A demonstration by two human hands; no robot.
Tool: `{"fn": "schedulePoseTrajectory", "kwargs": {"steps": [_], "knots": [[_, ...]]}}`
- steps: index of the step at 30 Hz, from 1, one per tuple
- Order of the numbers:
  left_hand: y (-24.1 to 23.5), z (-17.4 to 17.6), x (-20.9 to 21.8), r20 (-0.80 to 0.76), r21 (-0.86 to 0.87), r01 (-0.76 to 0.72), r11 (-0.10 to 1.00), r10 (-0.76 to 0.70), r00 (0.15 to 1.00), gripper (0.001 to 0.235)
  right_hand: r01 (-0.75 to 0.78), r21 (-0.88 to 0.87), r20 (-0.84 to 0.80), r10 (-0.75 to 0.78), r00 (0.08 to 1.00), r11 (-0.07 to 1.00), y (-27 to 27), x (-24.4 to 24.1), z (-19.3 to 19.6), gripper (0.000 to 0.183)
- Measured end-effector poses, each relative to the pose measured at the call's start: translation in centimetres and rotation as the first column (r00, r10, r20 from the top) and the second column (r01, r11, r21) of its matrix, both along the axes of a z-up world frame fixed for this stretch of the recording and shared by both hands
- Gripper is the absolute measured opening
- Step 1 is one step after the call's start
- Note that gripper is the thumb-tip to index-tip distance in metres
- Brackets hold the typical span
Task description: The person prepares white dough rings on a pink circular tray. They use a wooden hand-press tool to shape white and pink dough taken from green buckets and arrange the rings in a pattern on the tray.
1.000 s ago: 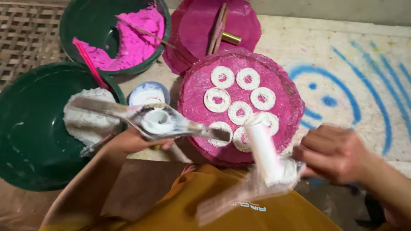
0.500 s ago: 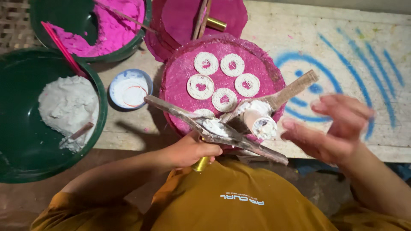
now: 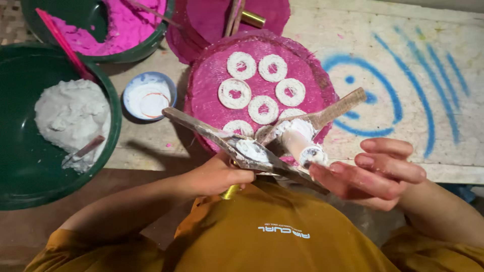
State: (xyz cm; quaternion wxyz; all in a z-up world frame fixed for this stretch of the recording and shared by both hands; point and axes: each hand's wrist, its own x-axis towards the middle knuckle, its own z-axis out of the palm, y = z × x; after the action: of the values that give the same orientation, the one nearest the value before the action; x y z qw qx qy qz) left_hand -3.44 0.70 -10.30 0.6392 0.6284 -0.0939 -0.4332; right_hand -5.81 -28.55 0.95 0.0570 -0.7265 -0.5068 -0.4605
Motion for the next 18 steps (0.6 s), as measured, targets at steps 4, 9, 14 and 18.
{"fn": "schedulePoseTrajectory", "kwargs": {"steps": [4,9,14,18], "knots": [[2.5,-0.4,0.0,-0.055,-0.006,-0.029,1.000,0.029,0.998,0.033,-0.135,0.182,-0.089,0.153,0.984,0.974,2.7,2.2,-1.0,0.031],[7.5,-0.6,0.4,-0.050,0.008,-0.054,0.999,0.054,0.997,0.033,-0.098,0.154,-0.148,0.121,0.981,0.983,7.1,2.9,-1.9,0.025],[13.3,-0.9,0.5,-0.100,0.028,-0.102,0.994,0.104,0.990,0.035,-0.158,0.202,-0.136,0.188,0.973,0.966,13.4,4.7,-2.1,0.023],[17.9,-0.7,0.7,-0.084,0.101,-0.150,0.983,0.159,0.984,0.036,-0.069,0.103,-0.352,0.101,0.931,0.992,17.5,4.7,0.3,0.032]]}}
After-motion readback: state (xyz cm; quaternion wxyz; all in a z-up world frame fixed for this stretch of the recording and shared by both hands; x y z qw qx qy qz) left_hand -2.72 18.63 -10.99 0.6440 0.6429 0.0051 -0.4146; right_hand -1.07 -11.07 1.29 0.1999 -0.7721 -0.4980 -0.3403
